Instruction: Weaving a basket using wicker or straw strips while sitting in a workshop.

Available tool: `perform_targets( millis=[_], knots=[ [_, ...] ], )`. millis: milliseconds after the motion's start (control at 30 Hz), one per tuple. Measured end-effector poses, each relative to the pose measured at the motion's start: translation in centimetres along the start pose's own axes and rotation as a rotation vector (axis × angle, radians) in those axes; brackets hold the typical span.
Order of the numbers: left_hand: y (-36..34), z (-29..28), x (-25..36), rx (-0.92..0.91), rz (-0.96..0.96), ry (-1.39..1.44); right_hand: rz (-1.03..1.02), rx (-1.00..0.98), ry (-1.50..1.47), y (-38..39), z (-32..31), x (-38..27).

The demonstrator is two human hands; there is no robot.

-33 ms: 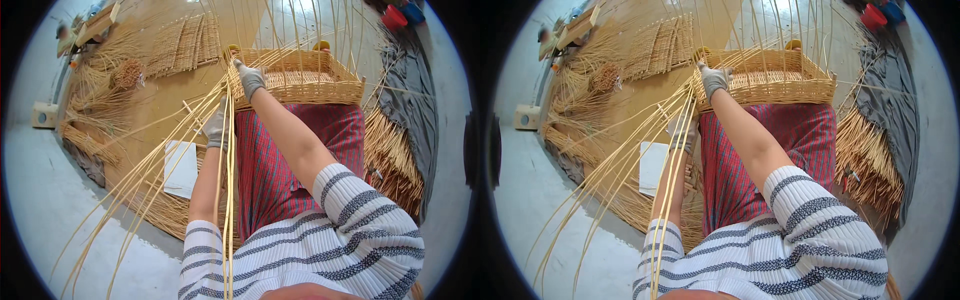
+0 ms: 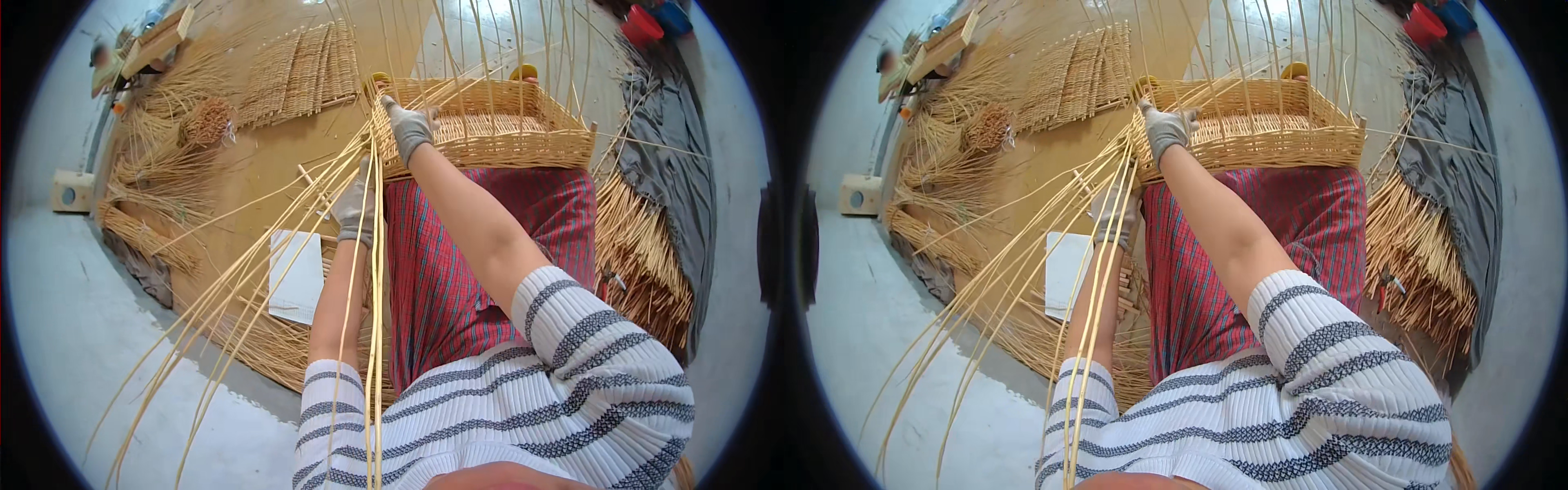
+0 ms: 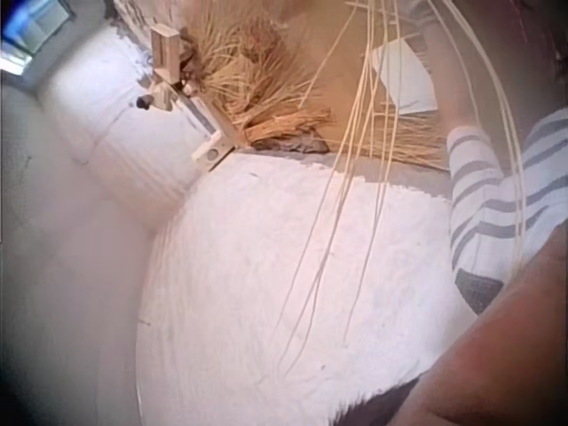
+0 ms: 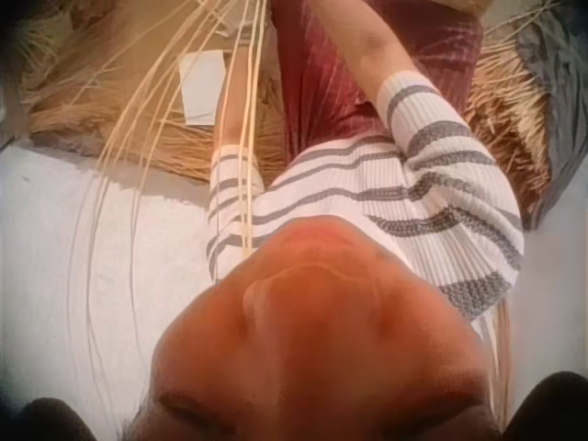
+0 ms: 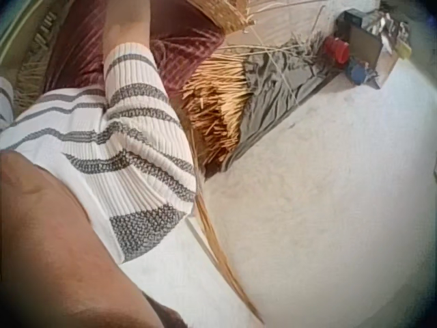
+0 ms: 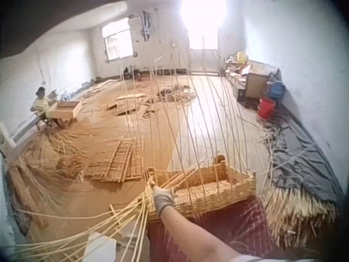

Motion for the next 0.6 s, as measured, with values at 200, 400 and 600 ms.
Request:
perform_targets(
  millis=[200,400,600],
  knots=[
    [-0.2,-0.6,0.0,0.204,0.045,0.119,-0.641,-0.328,-0.61,3.9,0.5,-2.4],
    [-0.7,-0.4,0.3,-0.296,0.045,0.045,-0.391,-0.676,-0.28,2.8,1.0,-4.2],
    [-0.9,-3.0,1.1,-0.153,0.082,-0.018,-0.802,-0.783,-0.971,6.1,-3.1,-6.2]
  ],
)
Point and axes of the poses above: each hand's wrist, its own y-axis away from the middle knuckle, its own z-axis out of the palm, x = y × z, the point moved 4 cm from there along -y, towards the middle knuckle, and after that the axes turned 13 degrees about -y, right-handed, at the moved point
